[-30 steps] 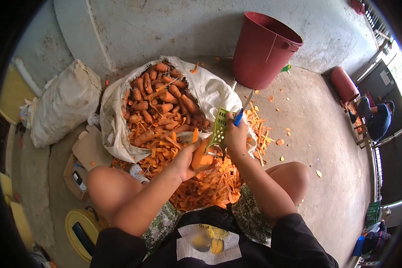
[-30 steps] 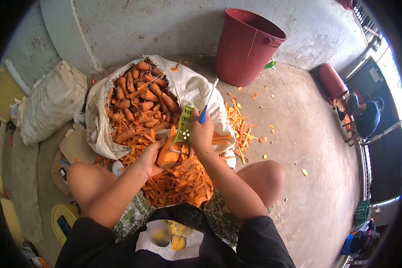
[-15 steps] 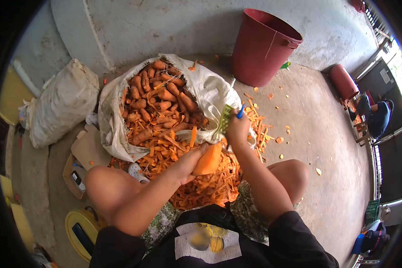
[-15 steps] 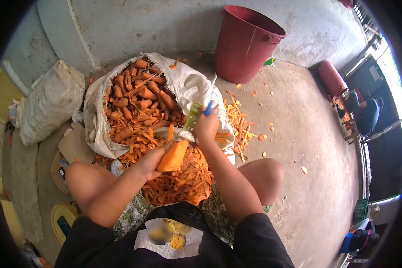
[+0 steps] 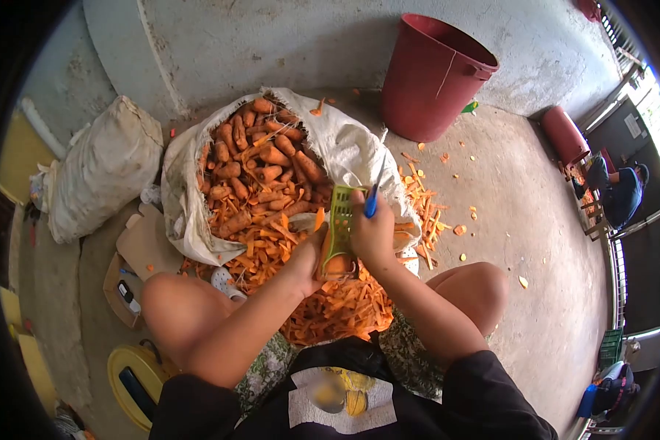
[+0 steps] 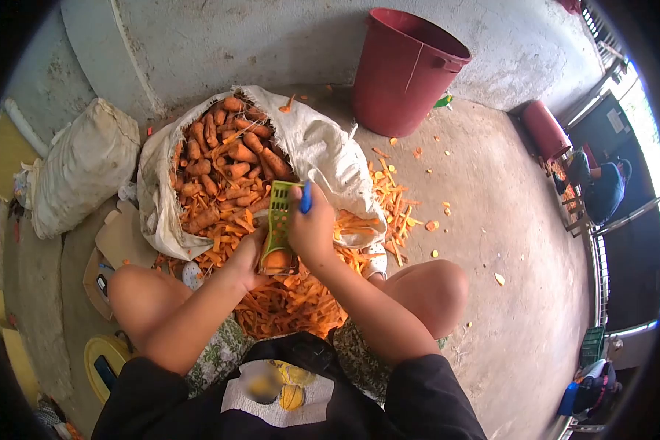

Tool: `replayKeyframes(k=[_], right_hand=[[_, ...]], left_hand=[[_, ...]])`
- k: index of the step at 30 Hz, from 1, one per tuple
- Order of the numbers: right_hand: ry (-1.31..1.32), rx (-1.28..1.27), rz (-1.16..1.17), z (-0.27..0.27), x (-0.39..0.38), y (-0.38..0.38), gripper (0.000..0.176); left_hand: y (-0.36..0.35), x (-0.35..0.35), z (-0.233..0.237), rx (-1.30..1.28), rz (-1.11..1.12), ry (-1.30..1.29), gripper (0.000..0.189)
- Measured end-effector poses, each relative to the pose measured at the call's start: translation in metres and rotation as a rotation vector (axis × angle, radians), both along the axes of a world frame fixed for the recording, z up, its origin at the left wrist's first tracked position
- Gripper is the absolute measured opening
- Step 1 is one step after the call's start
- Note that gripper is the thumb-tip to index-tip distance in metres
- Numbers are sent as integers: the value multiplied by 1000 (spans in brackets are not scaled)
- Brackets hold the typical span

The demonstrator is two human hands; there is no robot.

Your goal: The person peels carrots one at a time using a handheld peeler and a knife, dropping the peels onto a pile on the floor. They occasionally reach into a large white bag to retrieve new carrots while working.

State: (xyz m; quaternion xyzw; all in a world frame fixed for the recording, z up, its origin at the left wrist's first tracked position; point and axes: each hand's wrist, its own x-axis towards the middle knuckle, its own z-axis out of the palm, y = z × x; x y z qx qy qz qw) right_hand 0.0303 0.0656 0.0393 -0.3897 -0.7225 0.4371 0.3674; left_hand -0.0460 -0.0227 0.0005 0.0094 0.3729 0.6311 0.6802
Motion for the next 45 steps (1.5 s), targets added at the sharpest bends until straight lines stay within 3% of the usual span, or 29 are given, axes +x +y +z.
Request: replayKeyframes(k=[3,5,7,8,9,10,12,14,16,18,20,21,23,25,30,32,33,34,37,39,42,44,45], right_hand=[[-56,133,-45,-8,-3,1,21],[-122,65,-133,-8,-3,16,23],[-131,-21,-272,-38,0,64,26],[-180,-42,-338,-25,6,75,29],[-232,111,-432,-36,14,90,31],[-203,67,-499,-56,18,113,31],[-186,-89,-426,-47,25,123,30],[-107,-78,-367,-40,25,114,30],[-24,-67,-303,-20,20,91,30],[126,-247,-174,5,16,56,26],[139,-192,-96,16,12,30,26],[161,-191,-45,9,11,22,26],[156,-105,7,-5,8,10,28],[106,71,9,-7,5,-3,24],[-59,139,-32,0,3,-1,14],[-147,66,-138,10,3,18,19],[-233,6,-193,7,2,36,22],[-319,-57,-248,-5,5,59,25],[-336,126,-435,-51,19,114,28],[-51,-153,-417,-50,24,129,26],[-30,-222,-283,-29,25,115,24],[-136,-260,-218,-2,22,86,22],[-218,-71,-14,-2,22,77,20]], left_hand=[[-4,3,-3,13,6,-13,39],[-4,5,-13,5,-132,227,39],[-6,9,-7,28,-216,280,39],[-8,12,0,49,-302,332,40],[-10,18,17,-12,-291,410,41],[-10,16,19,-10,-296,413,41],[-15,10,19,80,-266,366,41],[-16,0,16,96,-274,317,41],[-13,-5,8,78,-175,527,41],[-11,-2,12,66,-151,477,40],[-7,0,18,-69,-51,269,39],[-5,-1,12,-72,-48,265,39],[-1,-5,-4,5,-76,-27,38],[-2,2,3,2,-34,-21,38],[-2,9,-2,24,-12,-8,36],[-6,14,-2,41,-220,348,36],[-4,17,1,13,-222,184,36],[-3,19,3,12,-228,184,36],[-5,17,8,-19,-240,273,39],[-9,12,19,18,-253,320,41],[-11,1,12,48,-255,355,46],[-9,-3,8,121,-192,602,49],[-9,-4,8,121,-190,602,49]])
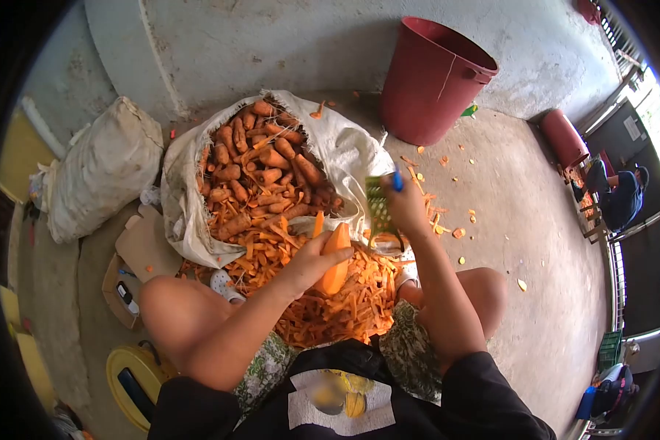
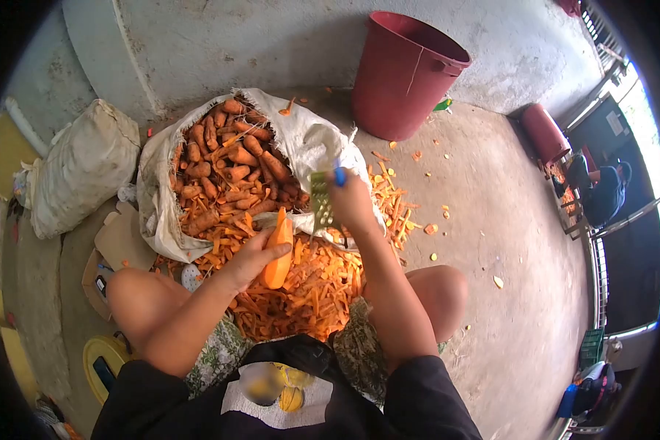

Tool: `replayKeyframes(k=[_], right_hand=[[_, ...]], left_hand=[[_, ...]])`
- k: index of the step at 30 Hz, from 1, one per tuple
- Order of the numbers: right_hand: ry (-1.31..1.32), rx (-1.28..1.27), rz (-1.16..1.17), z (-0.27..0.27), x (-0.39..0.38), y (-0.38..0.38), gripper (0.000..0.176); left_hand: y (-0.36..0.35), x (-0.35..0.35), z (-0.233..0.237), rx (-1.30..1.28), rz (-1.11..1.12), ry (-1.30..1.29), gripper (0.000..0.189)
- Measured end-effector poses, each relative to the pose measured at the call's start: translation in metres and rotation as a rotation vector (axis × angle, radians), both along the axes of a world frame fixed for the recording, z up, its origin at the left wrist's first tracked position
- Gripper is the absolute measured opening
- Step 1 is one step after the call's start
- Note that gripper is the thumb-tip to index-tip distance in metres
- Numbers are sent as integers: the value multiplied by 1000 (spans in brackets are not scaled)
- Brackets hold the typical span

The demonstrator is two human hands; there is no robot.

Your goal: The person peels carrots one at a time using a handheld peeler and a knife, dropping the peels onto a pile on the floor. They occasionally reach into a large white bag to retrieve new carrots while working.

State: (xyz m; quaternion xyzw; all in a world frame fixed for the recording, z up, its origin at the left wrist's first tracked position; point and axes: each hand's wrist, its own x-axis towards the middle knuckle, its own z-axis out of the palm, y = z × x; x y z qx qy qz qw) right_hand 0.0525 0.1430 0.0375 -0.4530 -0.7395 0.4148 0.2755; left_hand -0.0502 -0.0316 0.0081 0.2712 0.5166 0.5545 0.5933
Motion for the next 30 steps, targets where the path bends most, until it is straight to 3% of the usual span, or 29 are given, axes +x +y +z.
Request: replayKeyframes(k=[1,3,5,13,15,17,19,21,23,25,26,27,29,30], right_hand=[[-74,165,225,1,1,-7,18],[-328,147,436,10,3,-20,17],[-411,223,547,24,3,-38,17],[-459,181,666,6,5,-47,16],[-407,155,680,0,7,-43,15],[-352,130,690,-12,7,-36,15],[-701,72,425,-36,4,-23,16],[-761,50,476,-62,2,-16,20],[-202,-102,659,-70,-3,-39,20],[190,-346,801,-86,-11,-54,20],[297,-575,762,-84,-10,-61,22],[298,-570,761,-84,-12,-64,22],[371,-763,434,-86,-15,-65,23],[407,-817,390,-84,-16,-61,24]], left_hand=[[0,0,0,46,41,100,46],[-1,-5,1,89,84,202,43],[-1,-16,3,99,77,572,41],[-8,-25,23,101,93,822,32],[-12,-24,29,293,58,841,32],[-19,-21,41,322,-6,801,32],[-21,-17,47,353,-85,763,33],[-19,-15,50,725,-8,820,35],[-14,-14,49,795,-3,830,33],[-9,-12,34,730,-7,762,28],[-9,-12,32,649,-33,779,26],[-6,-13,30,654,-35,780,26],[0,-20,23,659,143,778,28],[0,-25,22,662,218,852,31]])
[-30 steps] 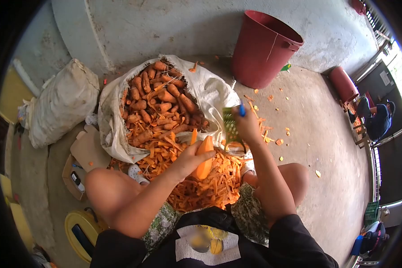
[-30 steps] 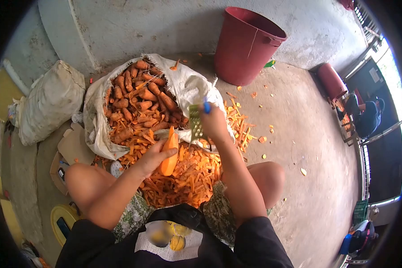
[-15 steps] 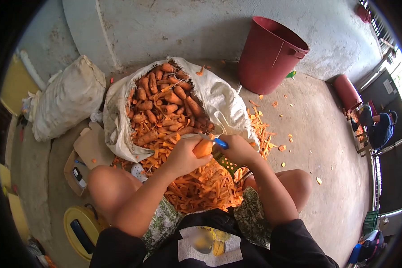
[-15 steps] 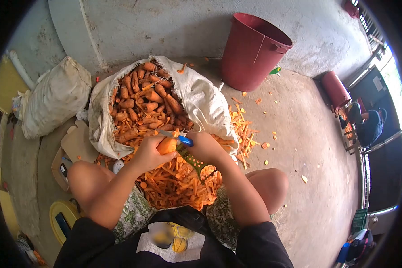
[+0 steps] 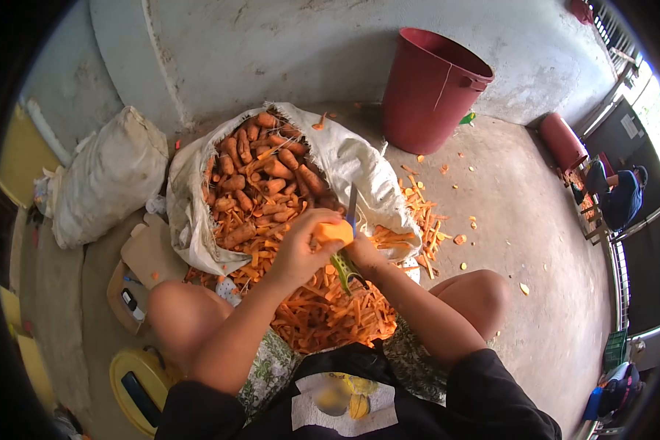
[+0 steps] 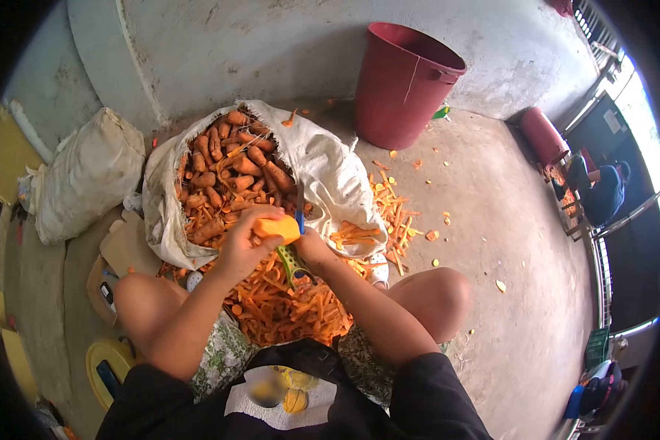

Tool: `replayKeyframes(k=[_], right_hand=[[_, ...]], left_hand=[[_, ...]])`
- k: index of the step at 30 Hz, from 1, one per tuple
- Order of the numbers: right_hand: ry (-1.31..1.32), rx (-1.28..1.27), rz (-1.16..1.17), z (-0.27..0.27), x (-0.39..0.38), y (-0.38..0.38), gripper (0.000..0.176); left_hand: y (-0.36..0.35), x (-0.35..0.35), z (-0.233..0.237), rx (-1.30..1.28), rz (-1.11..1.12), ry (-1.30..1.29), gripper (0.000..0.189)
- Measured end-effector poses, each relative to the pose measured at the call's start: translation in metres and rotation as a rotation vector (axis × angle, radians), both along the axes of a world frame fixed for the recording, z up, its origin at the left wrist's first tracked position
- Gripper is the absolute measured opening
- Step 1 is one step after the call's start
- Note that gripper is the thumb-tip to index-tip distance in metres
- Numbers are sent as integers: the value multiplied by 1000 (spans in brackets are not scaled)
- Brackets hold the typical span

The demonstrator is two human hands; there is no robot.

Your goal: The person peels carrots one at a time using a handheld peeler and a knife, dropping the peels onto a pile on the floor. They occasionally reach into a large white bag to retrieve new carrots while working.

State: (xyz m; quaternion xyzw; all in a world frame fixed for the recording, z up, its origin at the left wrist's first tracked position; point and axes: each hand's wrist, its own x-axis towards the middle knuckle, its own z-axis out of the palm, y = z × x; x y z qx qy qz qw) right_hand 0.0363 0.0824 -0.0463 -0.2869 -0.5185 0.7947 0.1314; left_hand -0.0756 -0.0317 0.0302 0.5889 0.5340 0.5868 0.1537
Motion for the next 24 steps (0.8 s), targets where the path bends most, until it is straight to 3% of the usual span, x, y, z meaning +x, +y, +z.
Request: replayKeyframes(k=[5,7,9,11,13,15,19,24], right_hand=[[24,54,-147,18,-2,21,22],[-281,492,-93,30,-3,24,20],[-291,547,-105,52,0,13,16],[-359,902,-27,59,0,7,13],[-321,998,-17,65,4,3,13],[-403,1249,94,69,7,7,21],[-496,1267,206,84,13,2,15],[-612,1325,316,88,15,-11,13]], left_hand=[[-14,-13,5,-230,138,-138,40],[-15,-14,0,-506,119,-151,44],[-15,-6,2,-554,95,-110,47],[-14,-4,-4,-604,73,-68,50],[-10,-4,-16,-579,30,-116,54],[-9,-6,-18,-584,111,-64,54],[-6,-10,-19,-574,292,144,51],[-4,-7,-13,-530,305,139,47]])
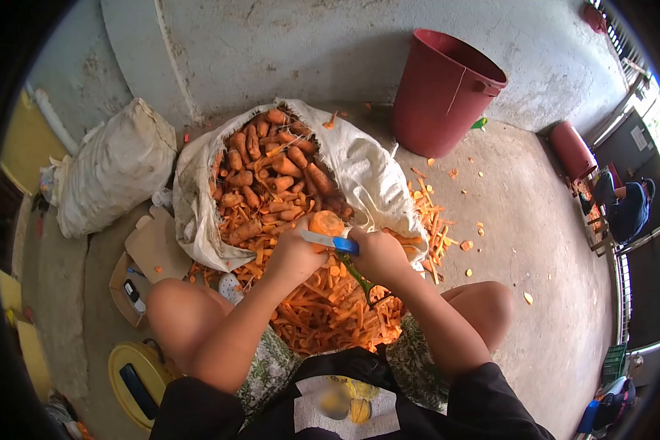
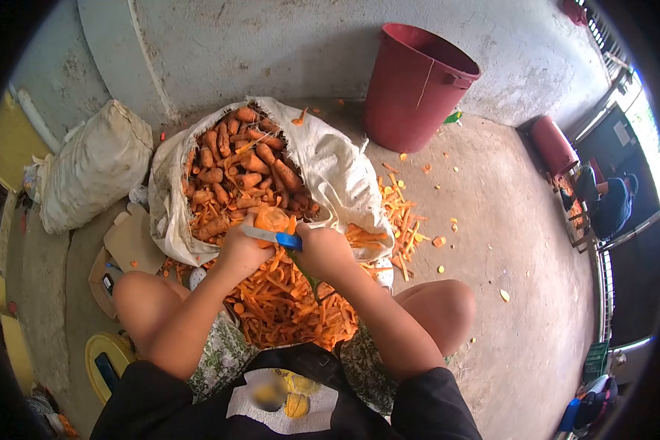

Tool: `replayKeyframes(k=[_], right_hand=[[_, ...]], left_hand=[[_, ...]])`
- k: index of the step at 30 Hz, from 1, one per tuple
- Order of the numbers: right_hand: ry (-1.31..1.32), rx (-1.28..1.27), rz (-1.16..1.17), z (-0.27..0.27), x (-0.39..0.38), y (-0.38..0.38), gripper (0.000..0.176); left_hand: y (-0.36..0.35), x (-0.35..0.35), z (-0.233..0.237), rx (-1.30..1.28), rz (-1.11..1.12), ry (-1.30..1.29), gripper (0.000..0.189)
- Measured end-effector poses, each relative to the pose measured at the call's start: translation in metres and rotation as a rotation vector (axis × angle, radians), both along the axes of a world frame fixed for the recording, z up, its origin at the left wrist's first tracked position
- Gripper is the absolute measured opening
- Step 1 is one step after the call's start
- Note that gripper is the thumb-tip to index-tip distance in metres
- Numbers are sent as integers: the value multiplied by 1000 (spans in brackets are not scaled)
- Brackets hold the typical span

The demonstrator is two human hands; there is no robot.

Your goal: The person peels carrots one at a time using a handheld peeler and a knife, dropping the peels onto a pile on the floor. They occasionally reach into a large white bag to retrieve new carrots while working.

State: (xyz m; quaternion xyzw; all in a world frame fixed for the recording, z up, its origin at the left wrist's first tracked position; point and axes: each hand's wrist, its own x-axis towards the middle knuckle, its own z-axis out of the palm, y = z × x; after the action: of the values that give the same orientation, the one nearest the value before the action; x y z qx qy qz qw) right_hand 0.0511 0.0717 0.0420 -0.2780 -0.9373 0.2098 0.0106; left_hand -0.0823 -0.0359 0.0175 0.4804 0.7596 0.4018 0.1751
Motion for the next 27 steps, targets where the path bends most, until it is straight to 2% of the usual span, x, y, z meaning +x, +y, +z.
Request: replayKeyframes(k=[5,7,10,14,16,17,18,19,21,22,24,27], right_hand=[[-26,-19,-63,-4,-1,1,13],[-28,-38,-81,-7,-1,4,14],[-85,-90,-139,-16,0,17,21],[-67,-55,-158,-31,-1,24,22],[-73,-42,-166,-36,-2,29,23],[-140,-218,-287,-38,-3,37,24],[-208,-395,-407,-43,-1,48,25],[-286,-215,-405,-75,9,75,26],[-483,-6,-28,-58,16,92,27],[-479,-9,-33,-62,15,90,27],[-196,-143,-426,-61,8,83,24],[-81,-85,-296,-42,1,57,21]], left_hand=[[2,3,4,-102,31,2,47],[3,4,-7,-9,63,91,44],[0,6,-7,-23,68,199,41],[0,4,-8,38,44,184,39],[-1,4,-2,-54,22,147,42],[-4,7,3,-54,22,145,42],[-8,11,10,42,-161,-30,44],[-13,14,18,135,-345,-202,47],[-14,18,22,124,-432,-239,51],[-12,15,16,145,-330,-198,49],[-8,7,17,105,-175,-89,43],[-7,-1,18,77,-95,-92,40]])
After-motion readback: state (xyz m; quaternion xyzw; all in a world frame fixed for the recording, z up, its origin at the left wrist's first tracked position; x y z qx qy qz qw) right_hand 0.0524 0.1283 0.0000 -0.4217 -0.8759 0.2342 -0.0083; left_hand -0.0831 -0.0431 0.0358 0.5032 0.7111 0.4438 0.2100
